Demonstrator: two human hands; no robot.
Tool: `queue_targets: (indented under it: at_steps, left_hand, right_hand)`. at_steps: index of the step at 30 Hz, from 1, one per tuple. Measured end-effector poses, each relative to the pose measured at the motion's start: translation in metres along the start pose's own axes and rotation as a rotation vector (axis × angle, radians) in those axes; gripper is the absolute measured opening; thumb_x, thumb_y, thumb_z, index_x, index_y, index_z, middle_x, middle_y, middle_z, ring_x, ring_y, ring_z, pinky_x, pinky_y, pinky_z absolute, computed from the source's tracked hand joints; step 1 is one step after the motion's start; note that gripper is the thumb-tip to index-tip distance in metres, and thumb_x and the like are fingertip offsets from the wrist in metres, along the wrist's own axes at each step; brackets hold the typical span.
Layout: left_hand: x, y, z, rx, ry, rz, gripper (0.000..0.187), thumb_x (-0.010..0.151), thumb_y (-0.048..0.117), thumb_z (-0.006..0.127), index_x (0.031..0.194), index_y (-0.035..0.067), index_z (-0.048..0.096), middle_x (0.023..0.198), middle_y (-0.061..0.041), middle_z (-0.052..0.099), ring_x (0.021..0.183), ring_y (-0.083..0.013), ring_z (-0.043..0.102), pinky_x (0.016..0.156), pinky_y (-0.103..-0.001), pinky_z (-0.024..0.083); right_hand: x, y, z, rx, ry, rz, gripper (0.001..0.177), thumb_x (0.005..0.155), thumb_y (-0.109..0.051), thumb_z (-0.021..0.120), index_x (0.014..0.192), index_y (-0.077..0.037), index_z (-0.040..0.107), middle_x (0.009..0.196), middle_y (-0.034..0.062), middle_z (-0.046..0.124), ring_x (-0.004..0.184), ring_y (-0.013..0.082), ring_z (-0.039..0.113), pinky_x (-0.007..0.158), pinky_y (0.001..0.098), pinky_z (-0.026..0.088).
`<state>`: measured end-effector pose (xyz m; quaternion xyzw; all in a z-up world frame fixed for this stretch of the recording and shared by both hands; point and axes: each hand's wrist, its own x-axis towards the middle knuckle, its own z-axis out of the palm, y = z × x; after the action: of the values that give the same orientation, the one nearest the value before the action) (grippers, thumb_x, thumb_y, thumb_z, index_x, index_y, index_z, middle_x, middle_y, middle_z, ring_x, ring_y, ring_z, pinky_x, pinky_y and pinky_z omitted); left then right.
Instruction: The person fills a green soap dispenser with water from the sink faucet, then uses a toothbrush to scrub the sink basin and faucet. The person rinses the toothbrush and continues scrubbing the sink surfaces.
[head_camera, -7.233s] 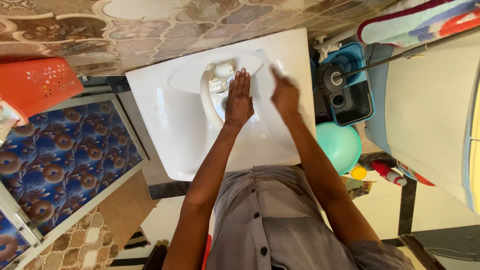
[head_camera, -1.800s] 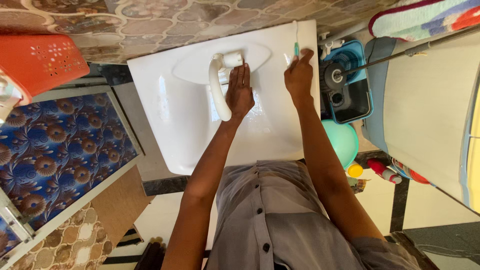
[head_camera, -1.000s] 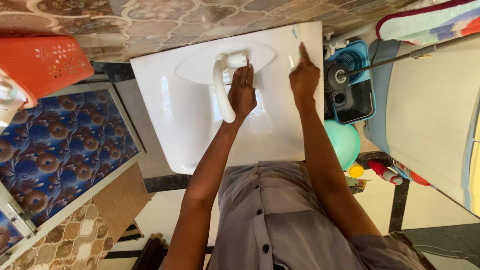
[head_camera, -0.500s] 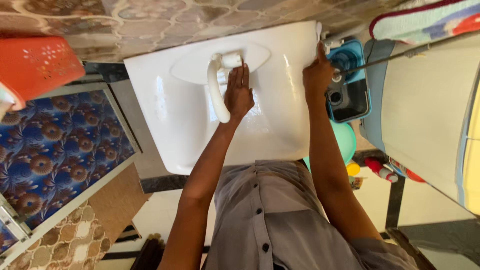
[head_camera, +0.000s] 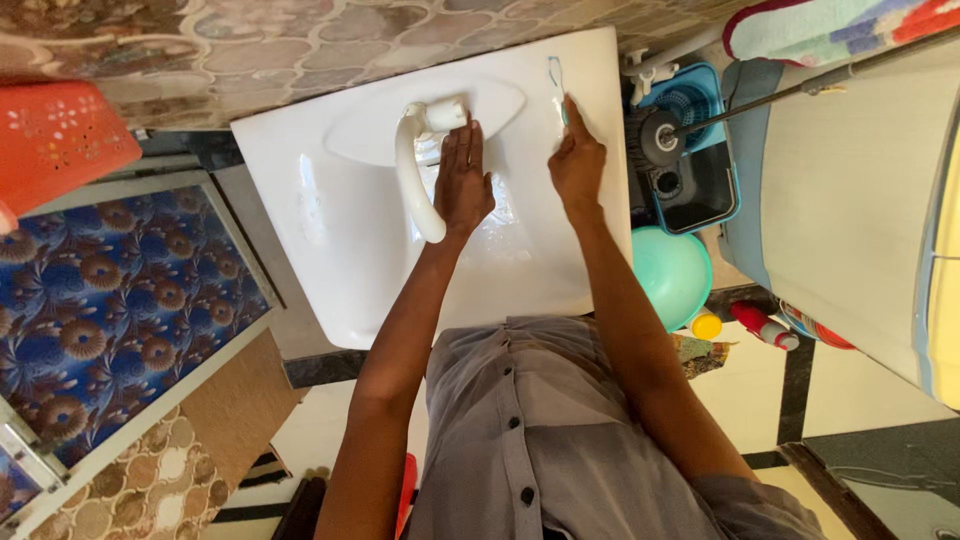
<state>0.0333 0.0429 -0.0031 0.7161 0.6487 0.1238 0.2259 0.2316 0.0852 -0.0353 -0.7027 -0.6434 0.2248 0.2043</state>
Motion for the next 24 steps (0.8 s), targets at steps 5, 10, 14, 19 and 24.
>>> queue_targets:
  at_steps: [5, 10, 14, 19, 24]
  left_hand:
    - [-0.009, -0.005, -0.003, 0.045, 0.104, 0.080, 0.073, 0.091, 0.004, 0.065, 0.155, -0.009, 0.032, 0.162, -0.024, 0.036, 0.153, -0.0395, 0.030, 0.129, -0.048, 0.023]
    - [-0.038, -0.023, -0.004, 0.098, 0.157, 0.019, 0.071, 0.092, 0.004, 0.063, 0.156, -0.007, 0.033, 0.164, -0.022, 0.033, 0.155, -0.0372, 0.027, 0.129, -0.049, 0.022]
    - [-0.059, -0.052, -0.012, 0.091, 0.165, -0.013, 0.069, 0.094, 0.004, 0.061, 0.156, -0.007, 0.033, 0.166, -0.022, 0.030, 0.156, -0.0360, 0.025, 0.129, -0.051, 0.020]
    - [-0.068, -0.095, -0.029, 0.093, 0.139, -0.098, 0.067, 0.096, 0.005, 0.060, 0.157, -0.007, 0.032, 0.167, -0.020, 0.026, 0.157, -0.0345, 0.022, 0.128, -0.053, 0.018]
    - [-0.065, -0.125, -0.047, 0.065, 0.141, -0.078, 0.070, 0.094, 0.001, 0.059, 0.158, -0.005, 0.032, 0.169, -0.017, 0.025, 0.158, -0.0314, 0.021, 0.130, -0.052, 0.017]
  right_hand:
    - [-0.026, -0.051, 0.048, 0.042, -0.187, -0.221, 0.060, 0.095, 0.006, 0.053, 0.153, -0.010, 0.051, 0.082, 0.0240, 0.067, 0.067, 0.0382, 0.065, 0.064, 0.0471, 0.052]
    - [-0.011, -0.050, 0.044, 0.041, -0.121, -0.111, 0.060, 0.095, 0.006, 0.053, 0.153, -0.010, 0.050, 0.083, 0.0244, 0.067, 0.067, 0.0386, 0.065, 0.064, 0.0471, 0.052]
    - [-0.031, -0.071, 0.061, 0.022, -0.178, -0.259, 0.060, 0.095, 0.005, 0.053, 0.153, -0.010, 0.050, 0.084, 0.0247, 0.067, 0.067, 0.0389, 0.065, 0.064, 0.0471, 0.052]
    - [-0.064, -0.078, 0.064, 0.040, -0.110, -0.142, 0.061, 0.095, 0.005, 0.054, 0.154, -0.010, 0.049, 0.085, 0.0250, 0.068, 0.068, 0.0393, 0.065, 0.064, 0.0472, 0.053]
    - [-0.119, -0.103, 0.087, -0.011, -0.136, -0.220, 0.061, 0.095, 0.005, 0.054, 0.154, -0.010, 0.049, 0.086, 0.0254, 0.068, 0.068, 0.0396, 0.066, 0.064, 0.0472, 0.053]
